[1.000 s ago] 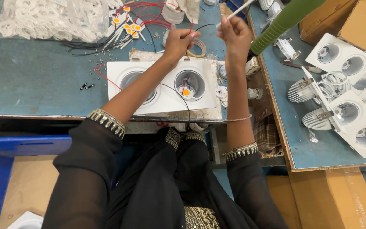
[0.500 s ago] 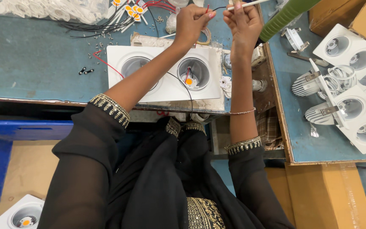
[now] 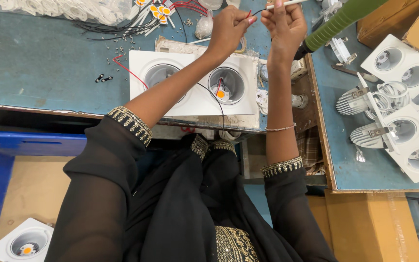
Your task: The person assembles an LED lighting fixture by inserting internal components, connecting electrical wires, and securing the assembly with an electric screwdriver.
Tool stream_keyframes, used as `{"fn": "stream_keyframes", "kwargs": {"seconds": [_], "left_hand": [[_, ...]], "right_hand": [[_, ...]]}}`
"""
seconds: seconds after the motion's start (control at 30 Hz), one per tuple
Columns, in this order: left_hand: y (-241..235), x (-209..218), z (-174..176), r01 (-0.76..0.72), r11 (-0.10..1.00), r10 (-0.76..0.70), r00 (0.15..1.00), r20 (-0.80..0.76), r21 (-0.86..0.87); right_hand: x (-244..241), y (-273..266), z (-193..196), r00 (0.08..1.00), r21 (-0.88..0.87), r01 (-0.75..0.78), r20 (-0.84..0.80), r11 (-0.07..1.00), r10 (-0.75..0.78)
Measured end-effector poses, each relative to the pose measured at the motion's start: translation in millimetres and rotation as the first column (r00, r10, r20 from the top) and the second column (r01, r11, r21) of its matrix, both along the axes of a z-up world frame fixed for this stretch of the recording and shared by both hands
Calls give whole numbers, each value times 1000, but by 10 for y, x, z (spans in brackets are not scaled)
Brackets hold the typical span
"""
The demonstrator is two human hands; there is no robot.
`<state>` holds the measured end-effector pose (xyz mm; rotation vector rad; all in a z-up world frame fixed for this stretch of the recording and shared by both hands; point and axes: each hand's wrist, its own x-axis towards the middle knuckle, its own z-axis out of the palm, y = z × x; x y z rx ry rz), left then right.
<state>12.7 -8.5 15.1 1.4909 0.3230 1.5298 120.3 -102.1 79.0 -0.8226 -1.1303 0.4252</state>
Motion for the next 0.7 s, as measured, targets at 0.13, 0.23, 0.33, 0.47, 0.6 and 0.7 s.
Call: {"fn": "stream_keyframes", "kwargs": {"seconds": [0.13, 0.23, 0.33, 0.47, 0.6, 0.7], "left_hand": [[-18, -6, 19, -6, 999, 3, 996, -90, -36], [-26, -14, 7, -57, 997, 59, 997, -50, 53], [-6, -54, 10, -99, 974, 119, 989, -89, 203], [-38, -131, 95, -132, 952, 188, 964, -186, 275], [-163, -197, 181, -178, 947, 226, 961, -161, 267], [-170, -242, 211, -152, 964, 222, 912, -344, 220]], "right_hand": [[-36, -4, 23, 999, -60, 40, 34, 997, -38], [-79, -30, 60, 996, -146, 81, 57, 986, -74], [-99, -47, 103, 995, -203, 83, 77, 976, -68], [-106, -32, 164, 990, -219, 72, 137, 973, -43], [-46, 14, 177, 968, -244, 96, 251, 965, -33], [74, 57, 194, 913, -307, 110, 407, 945, 25]]}}
